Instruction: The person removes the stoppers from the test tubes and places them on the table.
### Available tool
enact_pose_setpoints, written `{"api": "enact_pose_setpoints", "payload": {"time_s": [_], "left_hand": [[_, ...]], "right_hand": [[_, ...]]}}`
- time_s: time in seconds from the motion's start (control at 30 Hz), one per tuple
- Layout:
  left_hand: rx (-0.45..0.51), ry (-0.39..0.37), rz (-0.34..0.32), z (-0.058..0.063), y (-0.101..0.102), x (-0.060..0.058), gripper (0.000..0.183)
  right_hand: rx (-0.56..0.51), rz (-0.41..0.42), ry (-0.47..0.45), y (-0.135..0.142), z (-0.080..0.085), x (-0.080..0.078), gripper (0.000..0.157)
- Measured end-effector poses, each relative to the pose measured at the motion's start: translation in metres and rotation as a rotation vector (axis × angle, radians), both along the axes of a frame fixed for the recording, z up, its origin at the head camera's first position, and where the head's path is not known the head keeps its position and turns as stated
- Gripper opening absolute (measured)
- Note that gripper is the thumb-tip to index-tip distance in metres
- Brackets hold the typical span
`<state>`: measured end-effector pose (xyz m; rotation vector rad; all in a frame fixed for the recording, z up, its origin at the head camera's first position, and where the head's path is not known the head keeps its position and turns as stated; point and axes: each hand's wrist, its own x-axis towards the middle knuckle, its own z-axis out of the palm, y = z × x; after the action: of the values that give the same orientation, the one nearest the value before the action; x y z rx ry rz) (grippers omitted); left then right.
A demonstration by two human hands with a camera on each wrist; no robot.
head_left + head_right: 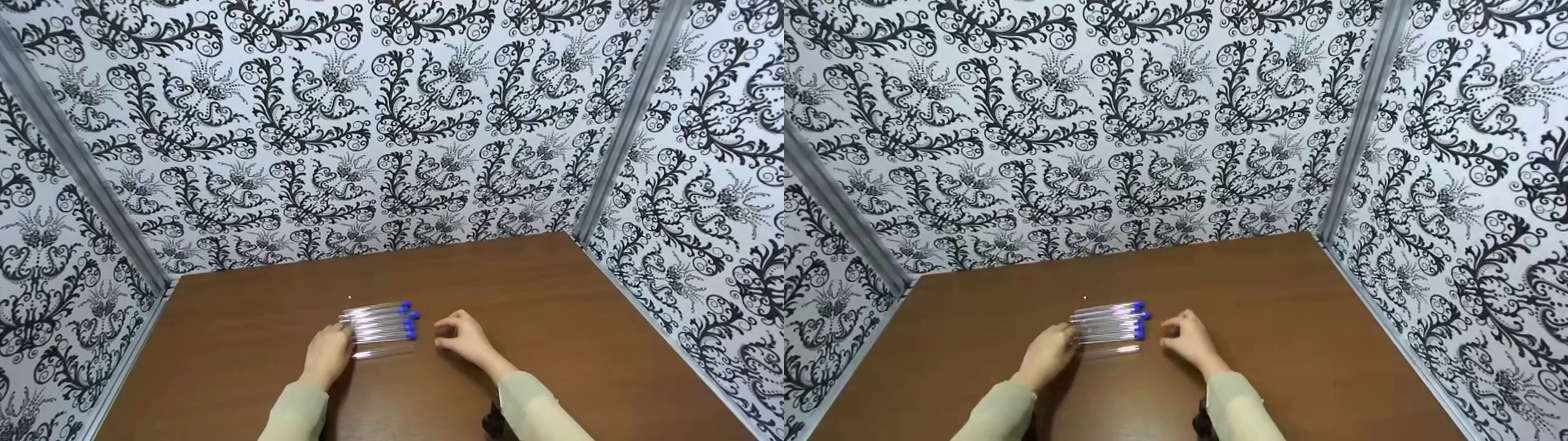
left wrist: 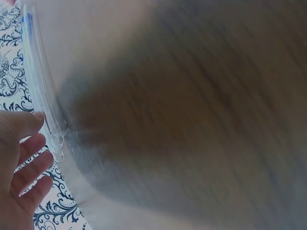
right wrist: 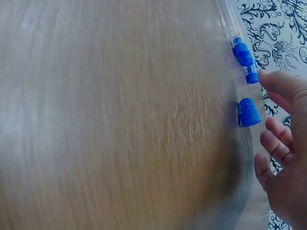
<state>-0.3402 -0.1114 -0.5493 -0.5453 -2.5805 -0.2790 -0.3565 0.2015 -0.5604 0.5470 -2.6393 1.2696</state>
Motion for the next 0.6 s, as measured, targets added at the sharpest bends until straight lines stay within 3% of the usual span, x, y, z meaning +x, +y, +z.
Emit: {"api": "enact_pose_setpoints", "payload": {"time_s": [0.4,0.6], "left_hand": [[-0.025,-0.003,-0.018,0.004,0.000,-0.001,0.009],[-0.045,-0.013,-0.010,0.003,-0.001,-0.002,0.011]], "right_hand": [[0.052,0.028,0.044,-0.012,0.005,-0.005,0.023],[0.139,0.049,0.070,-0.021,0.009,-0.006,0.020]]}}
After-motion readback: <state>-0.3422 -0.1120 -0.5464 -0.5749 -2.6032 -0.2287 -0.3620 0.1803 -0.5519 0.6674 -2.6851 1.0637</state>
